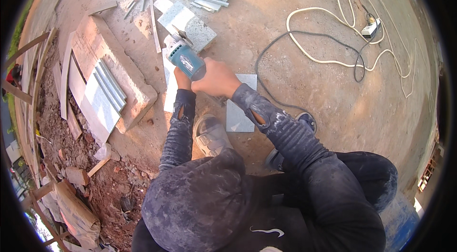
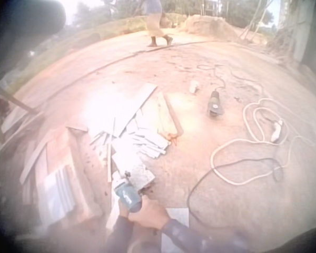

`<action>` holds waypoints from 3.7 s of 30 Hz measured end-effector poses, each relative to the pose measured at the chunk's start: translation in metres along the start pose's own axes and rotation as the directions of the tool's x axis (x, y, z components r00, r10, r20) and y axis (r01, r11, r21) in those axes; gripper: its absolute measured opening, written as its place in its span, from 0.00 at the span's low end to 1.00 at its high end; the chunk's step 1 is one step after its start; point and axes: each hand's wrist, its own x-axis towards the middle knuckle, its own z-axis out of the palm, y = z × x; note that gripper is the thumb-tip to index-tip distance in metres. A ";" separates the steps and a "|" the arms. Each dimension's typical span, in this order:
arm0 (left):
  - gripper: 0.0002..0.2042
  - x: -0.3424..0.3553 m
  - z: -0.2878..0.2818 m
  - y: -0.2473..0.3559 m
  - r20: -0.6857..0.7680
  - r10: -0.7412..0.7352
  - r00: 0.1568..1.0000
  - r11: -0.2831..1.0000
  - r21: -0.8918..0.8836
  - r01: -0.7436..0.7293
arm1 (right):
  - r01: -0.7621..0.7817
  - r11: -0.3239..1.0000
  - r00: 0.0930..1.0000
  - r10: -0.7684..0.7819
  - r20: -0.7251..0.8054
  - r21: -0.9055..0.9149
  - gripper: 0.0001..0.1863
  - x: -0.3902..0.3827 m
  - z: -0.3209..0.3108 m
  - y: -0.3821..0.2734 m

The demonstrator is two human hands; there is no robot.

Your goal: The person shapes stone tiles by hand using a powered angle grinder. The person picks up tiles, positions them on a wooden support, and grinds the edges with the tool.

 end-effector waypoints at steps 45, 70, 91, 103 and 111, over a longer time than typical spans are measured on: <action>0.07 -0.007 0.003 0.007 -0.040 -0.119 0.992 0.983 -0.143 0.112 | -0.075 0.997 0.997 0.075 0.024 -0.013 0.39 0.011 -0.002 -0.007; 0.13 -0.005 0.013 0.011 -0.062 -0.155 0.986 0.987 -0.056 0.151 | -0.121 0.993 0.993 0.121 0.001 -0.015 0.36 0.007 -0.013 0.002; 0.30 0.001 0.008 0.005 -0.009 -0.127 0.992 0.983 -0.132 0.125 | -0.027 0.988 0.997 0.038 0.065 -0.150 0.40 0.039 -0.044 0.010; 0.34 -0.003 0.022 0.027 0.017 -0.113 0.993 0.993 0.021 0.112 | 0.191 0.888 0.951 -0.060 0.304 -0.419 0.32 0.044 -0.120 0.020; 0.20 0.000 0.016 0.024 -0.012 -0.151 0.988 0.988 -0.016 0.151 | 0.344 0.823 0.905 -0.161 0.394 -0.453 0.30 0.094 -0.100 -0.016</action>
